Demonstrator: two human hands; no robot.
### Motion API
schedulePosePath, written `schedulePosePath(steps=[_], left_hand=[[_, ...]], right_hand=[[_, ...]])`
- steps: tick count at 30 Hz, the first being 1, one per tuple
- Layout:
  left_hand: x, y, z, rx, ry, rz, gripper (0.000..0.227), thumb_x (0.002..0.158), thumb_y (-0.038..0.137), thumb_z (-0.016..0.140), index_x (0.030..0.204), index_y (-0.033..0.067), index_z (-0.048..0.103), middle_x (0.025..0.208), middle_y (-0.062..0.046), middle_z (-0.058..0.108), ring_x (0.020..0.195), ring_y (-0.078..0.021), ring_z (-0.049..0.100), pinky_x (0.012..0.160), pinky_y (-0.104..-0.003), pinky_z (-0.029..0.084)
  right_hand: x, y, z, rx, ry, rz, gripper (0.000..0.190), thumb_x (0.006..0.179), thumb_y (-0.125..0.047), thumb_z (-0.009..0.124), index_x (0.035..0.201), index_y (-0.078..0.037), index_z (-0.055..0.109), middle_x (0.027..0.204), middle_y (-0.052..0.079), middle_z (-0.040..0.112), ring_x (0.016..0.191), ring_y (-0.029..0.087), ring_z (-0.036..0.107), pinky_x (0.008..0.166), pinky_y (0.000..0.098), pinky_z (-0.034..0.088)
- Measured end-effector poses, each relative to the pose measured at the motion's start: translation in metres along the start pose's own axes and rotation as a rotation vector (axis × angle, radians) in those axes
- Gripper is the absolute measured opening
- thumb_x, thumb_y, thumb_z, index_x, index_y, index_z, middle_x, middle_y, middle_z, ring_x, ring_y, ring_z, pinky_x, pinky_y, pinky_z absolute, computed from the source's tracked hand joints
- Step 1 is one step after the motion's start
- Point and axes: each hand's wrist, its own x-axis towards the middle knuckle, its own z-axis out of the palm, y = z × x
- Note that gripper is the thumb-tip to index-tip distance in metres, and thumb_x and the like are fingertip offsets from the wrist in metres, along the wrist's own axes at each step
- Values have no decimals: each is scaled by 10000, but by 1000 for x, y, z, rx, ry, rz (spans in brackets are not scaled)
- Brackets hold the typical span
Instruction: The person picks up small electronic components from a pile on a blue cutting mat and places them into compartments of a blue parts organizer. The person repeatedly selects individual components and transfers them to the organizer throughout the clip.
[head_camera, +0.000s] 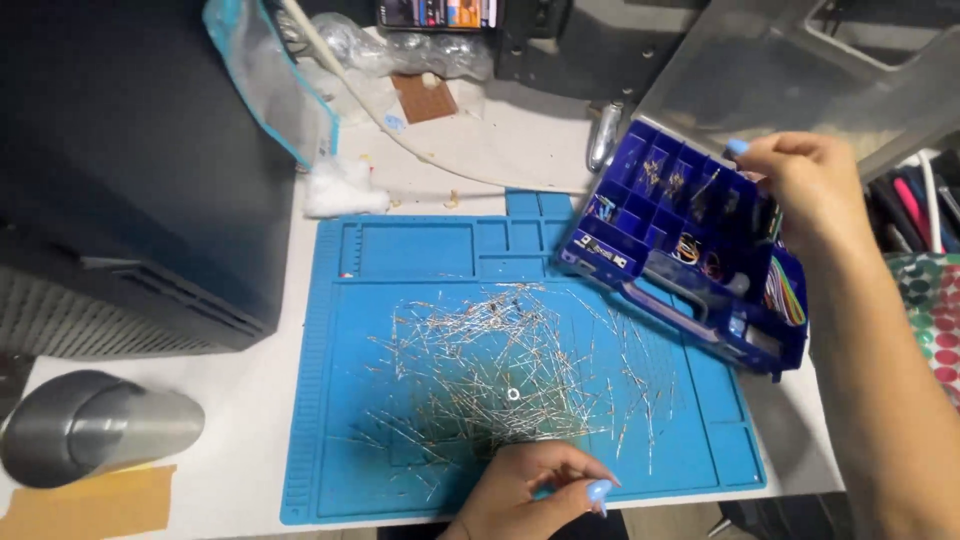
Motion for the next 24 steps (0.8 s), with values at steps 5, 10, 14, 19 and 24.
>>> schedulePosePath(steps=[5,10,14,19,24], left_hand=[[-16,-21,-10,-167,110,61,147,926,183,757,1027,125,847,854,16,796,772,-52,638,732,-226,470],[-39,-39,-23,-253,182,172,171,940,209,752,1025,97,849,882,-11,811,832,-94,703,778,-257,520],[-49,-62,-33,-288,274,297,127,947,84,762,1037,15,820,902,-91,812,833,-164,750,785,-288,605],[-63,-72,-39,-254,398,399,146,945,71,740,1036,-5,825,863,-108,812,782,-187,772,721,-299,647],[-74,-78,-48,-246,609,485,128,920,41,759,989,-40,830,812,-116,805,748,-176,756,728,-277,604]], right_hand=[[47,15,28,-133,-36,13,116,979,-205,743,1029,-112,794,942,59,749,908,168,649,823,347,492],[74,47,35,-311,-42,-59,129,926,-263,757,897,-139,771,673,12,554,630,161,491,556,387,392],[66,39,27,-389,-52,-60,259,1089,-272,729,1115,-25,800,843,180,716,767,277,650,662,453,489],[49,34,18,-351,-37,-50,235,1119,-217,715,1229,-18,774,1068,220,745,968,326,664,786,498,502],[80,82,-2,-246,-36,-200,256,1245,-297,781,1146,-61,772,923,119,712,734,241,620,594,406,462]])
